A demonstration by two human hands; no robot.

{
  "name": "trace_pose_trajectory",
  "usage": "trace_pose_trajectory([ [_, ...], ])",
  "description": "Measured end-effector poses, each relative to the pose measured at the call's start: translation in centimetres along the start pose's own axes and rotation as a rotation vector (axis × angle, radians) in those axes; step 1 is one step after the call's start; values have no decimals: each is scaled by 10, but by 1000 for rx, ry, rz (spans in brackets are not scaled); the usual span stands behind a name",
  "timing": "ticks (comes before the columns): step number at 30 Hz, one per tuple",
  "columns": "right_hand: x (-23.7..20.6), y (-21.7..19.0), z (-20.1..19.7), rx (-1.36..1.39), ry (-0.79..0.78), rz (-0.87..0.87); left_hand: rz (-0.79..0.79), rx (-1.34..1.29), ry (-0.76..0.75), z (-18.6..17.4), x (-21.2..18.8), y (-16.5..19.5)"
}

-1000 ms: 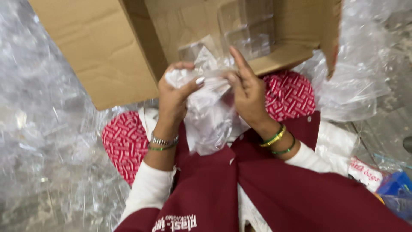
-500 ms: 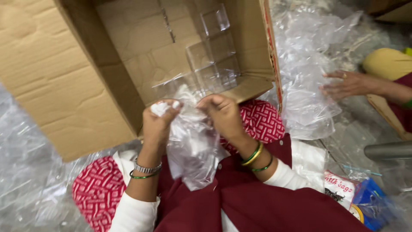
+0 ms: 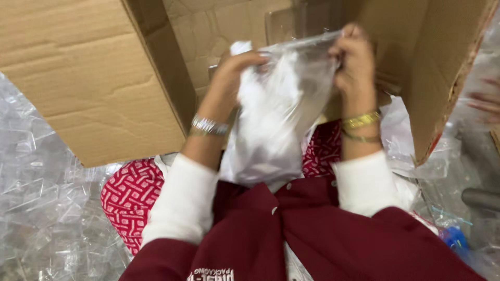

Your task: The person sits on the floor and repeatedly picks up clear plastic containers from a cardboard box, places them into a plastic bag, and sets the bag aside. The process is repeated multiple times with the same type of container.

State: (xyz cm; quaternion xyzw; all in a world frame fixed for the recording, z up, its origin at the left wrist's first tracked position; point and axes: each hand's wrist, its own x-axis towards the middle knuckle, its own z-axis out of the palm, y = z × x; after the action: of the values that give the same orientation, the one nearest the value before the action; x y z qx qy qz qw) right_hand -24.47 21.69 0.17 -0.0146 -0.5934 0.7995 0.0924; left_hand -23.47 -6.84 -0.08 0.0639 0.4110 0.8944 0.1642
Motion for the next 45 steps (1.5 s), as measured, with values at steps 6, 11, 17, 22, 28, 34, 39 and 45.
trace_pose_trajectory([
  [6, 108, 82, 57, -527, 150, -333, -84, 1099, 828, -21, 115, -37],
  [11, 103, 99, 84, -1292, 309, -557, 18, 1142, 762, -58, 132, -73],
  [17, 93, 91, 88, -778, 165, -345, 80, 1024, 832, -50, 135, -75],
  [22, 57, 47, 57, -400, 47, -497, 156, 301, 537, -28, 90, -42],
  [28, -55, -4, 29, 3, 20, -259, -42, 219, 168, 39, -27, -15],
  [34, -168, -36, 16, 172, -299, 53, 113, 567, 8, 89, -110, -25],
  [39, -239, -48, 9, 249, -379, 185, 173, 925, 129, 88, -122, -60],
  [45, -297, -63, -34, 287, -482, 272, 140, 773, -66, 97, -131, -107],
])
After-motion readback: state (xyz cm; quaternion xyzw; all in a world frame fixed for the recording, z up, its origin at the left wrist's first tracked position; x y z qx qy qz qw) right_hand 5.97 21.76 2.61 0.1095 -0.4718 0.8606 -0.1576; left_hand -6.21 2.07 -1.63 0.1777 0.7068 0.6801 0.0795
